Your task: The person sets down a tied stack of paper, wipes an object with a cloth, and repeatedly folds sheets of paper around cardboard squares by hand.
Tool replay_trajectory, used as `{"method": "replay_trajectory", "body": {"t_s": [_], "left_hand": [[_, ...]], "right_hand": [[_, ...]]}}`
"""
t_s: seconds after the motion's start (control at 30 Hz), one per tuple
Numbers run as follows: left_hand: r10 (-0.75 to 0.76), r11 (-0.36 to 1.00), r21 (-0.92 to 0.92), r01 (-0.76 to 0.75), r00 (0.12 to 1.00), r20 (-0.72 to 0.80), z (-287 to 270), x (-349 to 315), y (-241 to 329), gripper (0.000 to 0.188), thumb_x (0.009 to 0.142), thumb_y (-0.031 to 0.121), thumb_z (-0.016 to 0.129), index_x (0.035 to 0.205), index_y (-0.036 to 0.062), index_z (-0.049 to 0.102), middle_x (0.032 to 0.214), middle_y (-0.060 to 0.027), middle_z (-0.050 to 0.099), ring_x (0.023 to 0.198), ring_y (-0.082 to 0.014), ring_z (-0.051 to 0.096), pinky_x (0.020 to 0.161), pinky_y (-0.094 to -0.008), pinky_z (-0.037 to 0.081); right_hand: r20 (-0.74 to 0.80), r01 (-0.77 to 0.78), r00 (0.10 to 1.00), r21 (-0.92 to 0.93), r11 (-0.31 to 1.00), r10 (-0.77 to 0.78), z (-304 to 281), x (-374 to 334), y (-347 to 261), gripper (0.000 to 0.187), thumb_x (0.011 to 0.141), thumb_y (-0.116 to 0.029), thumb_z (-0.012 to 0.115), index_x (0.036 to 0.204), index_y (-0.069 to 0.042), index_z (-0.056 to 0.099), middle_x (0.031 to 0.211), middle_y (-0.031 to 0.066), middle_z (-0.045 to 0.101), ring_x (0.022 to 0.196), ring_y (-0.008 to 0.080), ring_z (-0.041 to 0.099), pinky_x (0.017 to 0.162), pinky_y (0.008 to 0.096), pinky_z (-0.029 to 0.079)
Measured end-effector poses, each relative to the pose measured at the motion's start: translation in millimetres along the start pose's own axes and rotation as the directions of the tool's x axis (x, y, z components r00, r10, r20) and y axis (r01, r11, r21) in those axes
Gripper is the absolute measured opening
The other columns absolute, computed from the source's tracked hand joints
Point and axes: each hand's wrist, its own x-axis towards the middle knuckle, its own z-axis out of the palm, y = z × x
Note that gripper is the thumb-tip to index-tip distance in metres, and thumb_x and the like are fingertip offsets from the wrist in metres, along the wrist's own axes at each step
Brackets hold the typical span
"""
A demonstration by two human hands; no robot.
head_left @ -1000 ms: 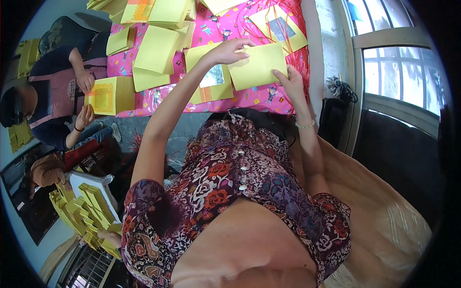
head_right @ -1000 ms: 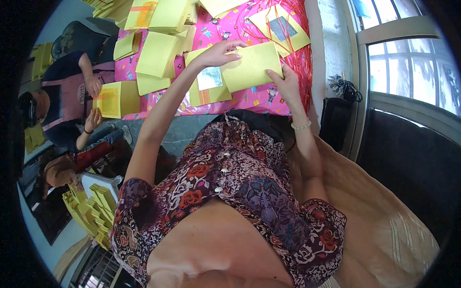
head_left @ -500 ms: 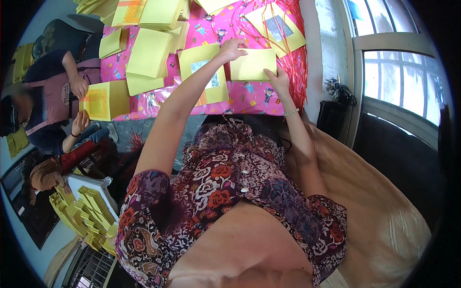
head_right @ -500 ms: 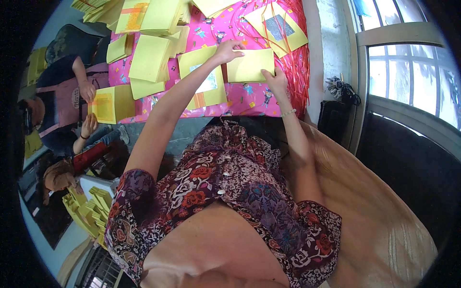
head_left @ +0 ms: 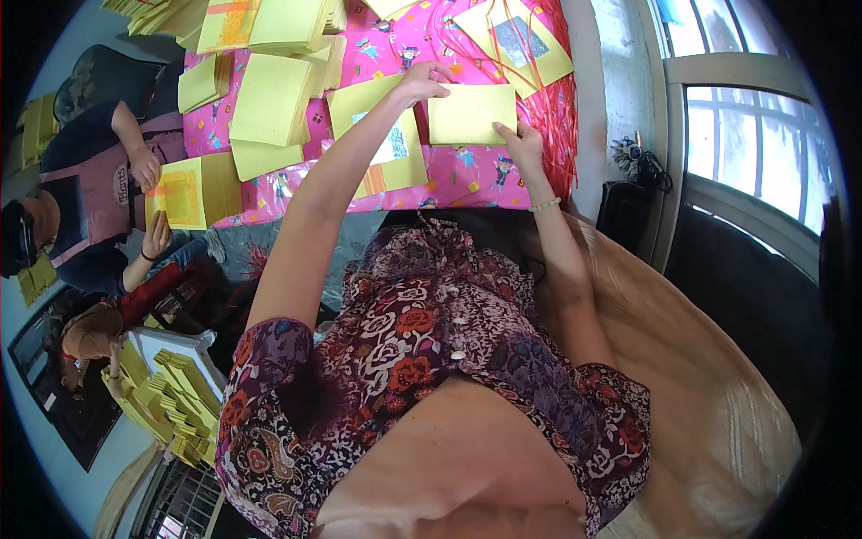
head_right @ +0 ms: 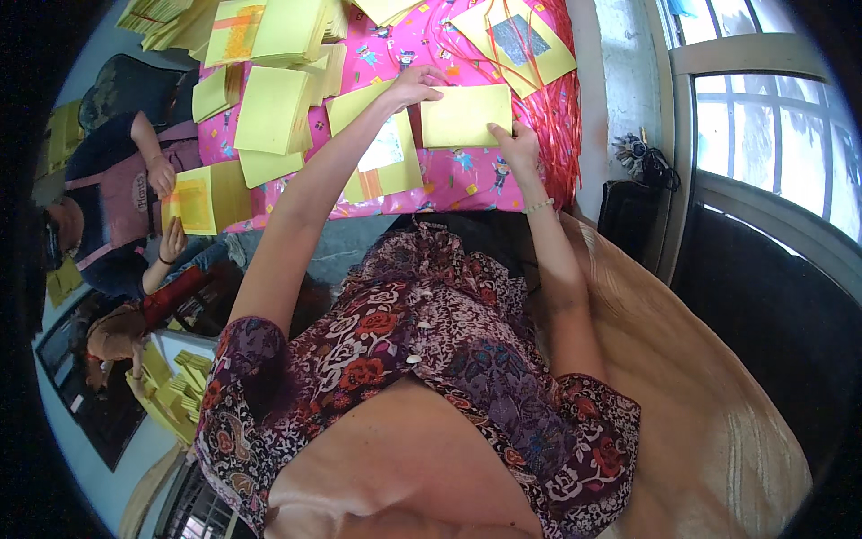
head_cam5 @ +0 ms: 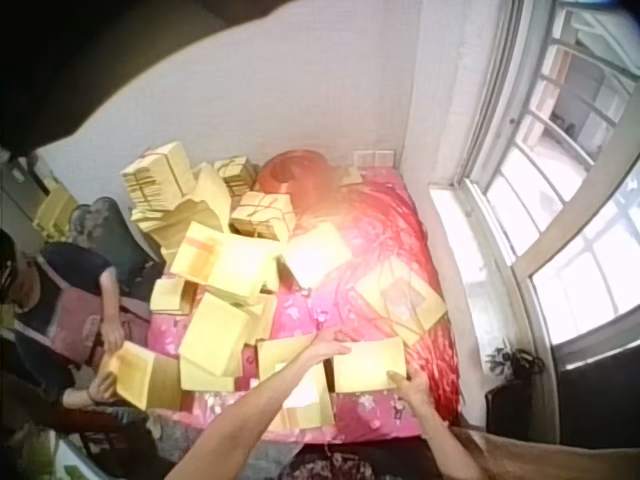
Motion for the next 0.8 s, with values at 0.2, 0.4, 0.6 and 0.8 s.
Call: {"method": "replay_trajectory", "body": {"t_s": [0.2,0.4,0.6,0.8], "left_hand": [[0.092,0.99,0.127,-0.067,0.974,-0.206,13.4,-10.4,0.0,0.043,0.066,-0.002,0.074,0.107,0.0065,0.062,0.098,-0.0095,0.065,0.089,-0.0208,0.062,0.078,-0.0329,0.052],[0.635,0.561,0.784,-0.267,0.746,-0.2,53.9,-66.3,7.1,0.045,0.077,0.013,0.068,0.12,0.0089,0.054,0.13,-0.0163,0.046,0.123,-0.0332,0.039,0.101,-0.0451,0.034],[0.668,0.397,0.844,-0.36,0.744,0.003,82.2,-76.1,-33.4,0.06,0.092,0.036,0.051,0.141,0.007,0.034,0.147,-0.0184,0.028,0.138,-0.0371,0.021,0.111,-0.0506,0.02],[0.672,0.396,0.853,-0.339,0.741,-0.018,82.8,-74.6,-45.8,0.059,0.093,0.037,0.047,0.144,0.0104,0.03,0.15,-0.0151,0.024,0.139,-0.0347,0.019,0.112,-0.0495,0.017]], "right_hand": [[-0.027,0.054,0.998,0.053,0.997,-0.052,7.9,3.4,4.2,0.039,0.075,-0.033,0.073,0.091,0.002,0.068,0.074,0.0132,0.067,0.066,0.0201,0.063,0.062,0.0355,0.048],[-0.054,0.049,0.997,-0.125,0.991,-0.056,4.3,-1.5,-6.0,0.041,0.075,-0.035,0.071,0.096,0.0,0.067,0.081,0.0178,0.068,0.074,0.0289,0.066,0.068,0.04,0.05],[-0.031,0.045,0.998,-0.247,0.968,-0.055,1.8,-3.2,-13.7,0.043,0.075,-0.035,0.072,0.095,0.002,0.064,0.079,0.02,0.066,0.074,0.0324,0.065,0.069,0.0436,0.049],[-0.106,0.244,0.928,-0.551,0.798,-0.357,10.5,-26.6,-39.4,0.058,0.08,-0.029,0.067,0.128,-0.004,0.045,0.126,0.0225,0.049,0.113,0.0382,0.05,0.087,0.0444,0.045]]}}
